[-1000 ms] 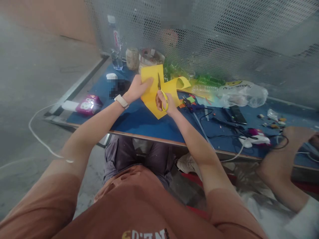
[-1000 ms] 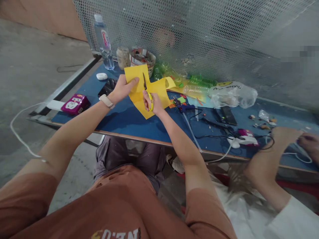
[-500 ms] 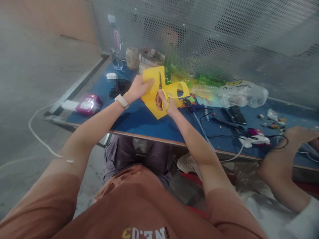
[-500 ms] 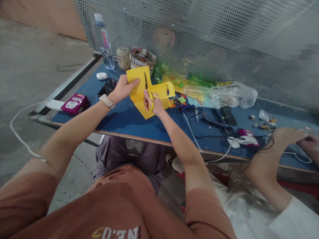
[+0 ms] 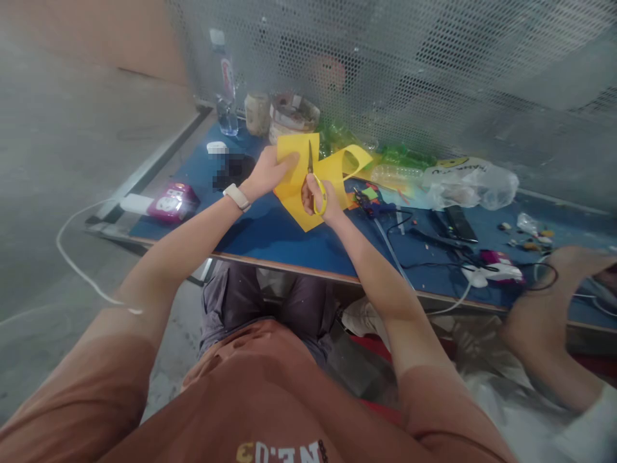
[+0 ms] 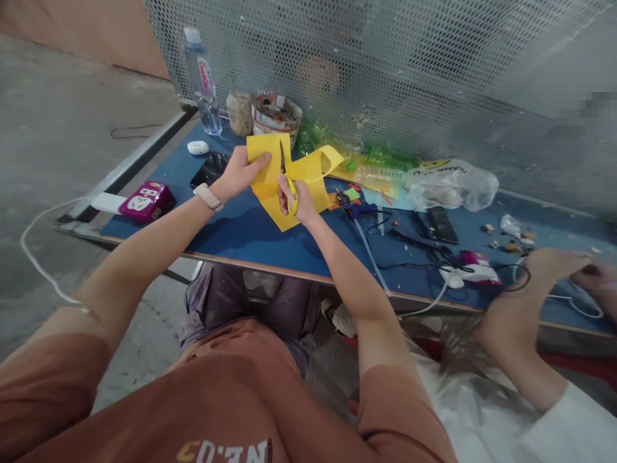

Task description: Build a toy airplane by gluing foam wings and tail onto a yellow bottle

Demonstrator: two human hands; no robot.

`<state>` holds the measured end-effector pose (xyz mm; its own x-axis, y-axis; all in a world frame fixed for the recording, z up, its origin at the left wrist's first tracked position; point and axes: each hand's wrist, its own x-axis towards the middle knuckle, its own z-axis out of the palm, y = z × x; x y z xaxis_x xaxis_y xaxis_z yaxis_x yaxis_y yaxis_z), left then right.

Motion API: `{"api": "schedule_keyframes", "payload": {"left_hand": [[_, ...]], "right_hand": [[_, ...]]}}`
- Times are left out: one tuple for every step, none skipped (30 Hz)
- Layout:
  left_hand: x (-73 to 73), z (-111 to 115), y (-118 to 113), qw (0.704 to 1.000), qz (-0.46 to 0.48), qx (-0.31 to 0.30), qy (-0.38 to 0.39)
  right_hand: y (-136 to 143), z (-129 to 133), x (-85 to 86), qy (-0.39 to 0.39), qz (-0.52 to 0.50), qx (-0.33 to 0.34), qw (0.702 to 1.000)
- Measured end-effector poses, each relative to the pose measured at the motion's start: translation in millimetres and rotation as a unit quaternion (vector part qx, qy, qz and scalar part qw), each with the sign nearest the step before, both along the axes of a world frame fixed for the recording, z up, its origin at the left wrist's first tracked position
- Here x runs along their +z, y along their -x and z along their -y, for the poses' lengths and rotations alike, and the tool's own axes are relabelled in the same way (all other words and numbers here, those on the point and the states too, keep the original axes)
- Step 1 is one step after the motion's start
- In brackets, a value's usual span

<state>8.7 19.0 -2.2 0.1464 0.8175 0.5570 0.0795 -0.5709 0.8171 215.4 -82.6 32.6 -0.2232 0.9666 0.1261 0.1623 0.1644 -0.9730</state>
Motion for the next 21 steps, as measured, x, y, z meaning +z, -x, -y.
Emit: {"api": "schedule_keyframes", "payload": {"left_hand": [[0.9,1,-1,1.0,0.001,0.0,0.001],[2.0,3,-1,1.0,0.003,0.002,0.003],[3.2,5,-2,1.0,0.007,0.004,0.004],[4.7,7,-3,1.0,0.012,0.006,0.005],[6.3,10,-4,1.0,0.016,0.007,0.006],[8.0,12,-4,1.0,0.021,0.005,0.007],[9.6,15,-5,1.0,0.025,0.001,0.009],[11.1,17,-5,0.999,0.03,-0.004,0.013],[12.2,19,-5,0.999,0.035,-0.01,0.017],[12.9,19,-5,0.999,0.038,-0.015,0.021],[13.1,19,-5,0.999,0.04,-0.017,0.024],[12.7,18,-5,0.999,0.039,-0.017,0.026],[11.8,17,-4,0.999,0.035,-0.017,0.027],[10.5,15,-4,0.999,0.028,-0.017,0.027],[9.0,13,-4,0.999,0.022,-0.018,0.026],[7.5,12,-4,0.999,0.017,-0.018,0.025],[6.3,11,-4,0.999,0.015,-0.017,0.023],[5.4,10,-4,0.999,0.017,-0.015,0.022],[5.0,10,-5,0.999,0.021,-0.013,0.021],[5.3,11,-5,0.999,0.025,-0.011,0.019],[6.1,12,-5,0.999,0.028,-0.01,0.018]], "right_hand": [[0,-1,-0.6,-0.003,0.001,0.001,1.0],[0,-1,-1.4,-0.006,0.003,0.0,1.0],[-1,-2,-2.2,-0.008,0.005,-0.001,1.0],[-1,-3,-3.1,-0.01,0.007,-0.003,1.0],[-2,-3,-4.0,-0.011,0.01,-0.002,1.0],[-2,-4,-4.9,-0.011,0.012,-0.002,1.0],[-3,-4,-5.9,-0.009,0.016,-0.002,1.0],[-3,-4,-7.0,-0.007,0.019,-0.004,1.0],[-4,-5,-8.2,-0.004,0.023,-0.008,1.0],[-4,-5,-9.6,-0.001,0.025,-0.012,1.0],[-4,-6,-11.1,-0.002,0.024,-0.017,1.0],[-5,-6,-12.8,-0.007,0.019,-0.018,1.0],[-5,-7,-14.3,-0.015,0.012,-0.014,1.0],[-5,-7,-15.6,-0.023,0.003,-0.008,1.0],[-5,-8,-16.5,-0.029,-0.004,-0.001,1.0],[-5,-8,-16.9,-0.029,-0.008,0.003,1.0],[-4,-8,-16.8,-0.022,-0.008,0.005,1.0],[-3,-8,-16.1,-0.012,-0.005,0.003,1.0],[-3,-8,-15.1,-0.002,-0.001,-0.001,1.0],[-2,-7,-13.9,0.004,0.004,-0.006,1.0],[-2,-7,-12.7,0.006,0.009,-0.008,1.0]]}}
